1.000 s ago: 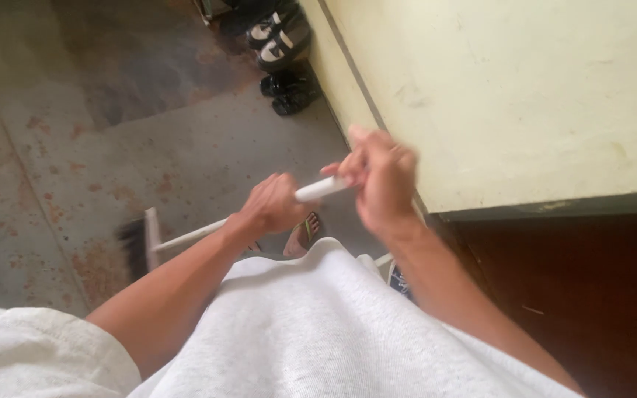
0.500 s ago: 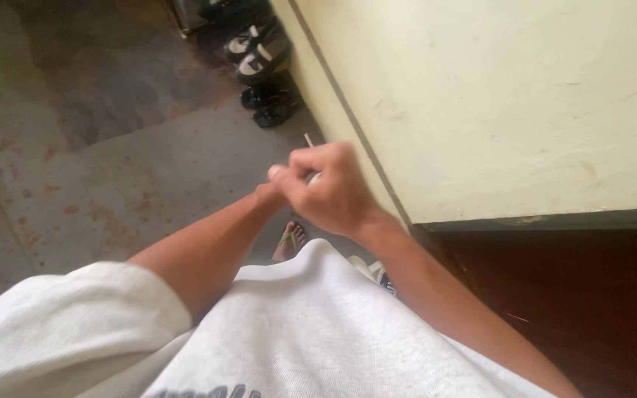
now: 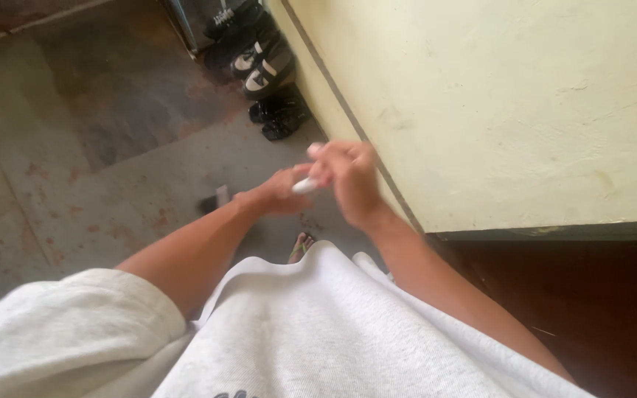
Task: Sweeping a concrete floor area with a broom.
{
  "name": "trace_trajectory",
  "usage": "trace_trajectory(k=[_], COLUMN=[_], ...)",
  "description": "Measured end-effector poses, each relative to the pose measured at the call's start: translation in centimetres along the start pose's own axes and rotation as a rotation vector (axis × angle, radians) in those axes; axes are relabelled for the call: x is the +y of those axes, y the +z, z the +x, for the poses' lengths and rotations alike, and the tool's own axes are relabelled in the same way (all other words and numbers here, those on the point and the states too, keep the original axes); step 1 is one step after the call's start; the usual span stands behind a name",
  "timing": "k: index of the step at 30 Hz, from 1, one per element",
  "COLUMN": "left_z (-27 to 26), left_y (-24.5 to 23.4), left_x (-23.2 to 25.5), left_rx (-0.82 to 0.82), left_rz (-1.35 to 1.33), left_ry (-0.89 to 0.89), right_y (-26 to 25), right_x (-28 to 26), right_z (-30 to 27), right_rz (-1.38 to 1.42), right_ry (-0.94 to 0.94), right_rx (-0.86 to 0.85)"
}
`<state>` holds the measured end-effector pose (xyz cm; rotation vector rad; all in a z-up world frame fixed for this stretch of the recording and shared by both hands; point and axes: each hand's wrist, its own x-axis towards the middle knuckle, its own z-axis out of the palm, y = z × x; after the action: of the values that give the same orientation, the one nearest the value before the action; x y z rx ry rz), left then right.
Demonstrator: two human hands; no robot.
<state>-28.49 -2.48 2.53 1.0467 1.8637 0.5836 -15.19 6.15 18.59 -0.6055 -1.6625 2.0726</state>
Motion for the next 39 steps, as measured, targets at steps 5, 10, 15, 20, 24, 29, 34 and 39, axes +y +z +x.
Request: trace_trajectory(k=[5, 10, 15, 20, 24, 29, 34, 39], left_z=[-4.4, -6.0, -4.2, -2.5, 1.6, 3.6, 4.0, 2.7], left_y=[-1.6, -4.2, -6.3, -7.1, -6.4, -6.1, -6.4, -8.2], left_x=[-4.3, 0.1, 6.7, 10.9, 9.9, 9.8, 7.9, 5.4], left_rx=[-0.158, -0.059, 0.112, 0.190, 0.262, 0.237, 0.218, 0.215], left_rz=[0.312, 0.304, 0.219, 0.055, -0.064, -0.030, 0.019, 0.119], left_ry=[-0.244, -0.273, -0.110, 0.061, 0.605, 0.571, 0.487, 0.364], right_y=[1.2, -0.9, -1.6, 0.9, 3.6, 4.4, 4.6, 5.0], right_x=[4.8, 2.9, -5.8, -11.6, -9.9, -2.1, -2.5, -4.3], right_z=[-0.6, 2.4, 3.6, 2.9, 3.0, 1.8, 2.9, 6.0], right_rz=[-0.040, 0.284, 0.234, -0.065, -0.195, -0.558, -0.466, -0.255], right_ry=[0.226, 0.309, 0.082, -0.111, -0.144, -0.268, -0.360, -0.083], right_rx=[-0.059, -0.024, 0.045, 0.028, 0.040, -0.100, -0.102, 0.229])
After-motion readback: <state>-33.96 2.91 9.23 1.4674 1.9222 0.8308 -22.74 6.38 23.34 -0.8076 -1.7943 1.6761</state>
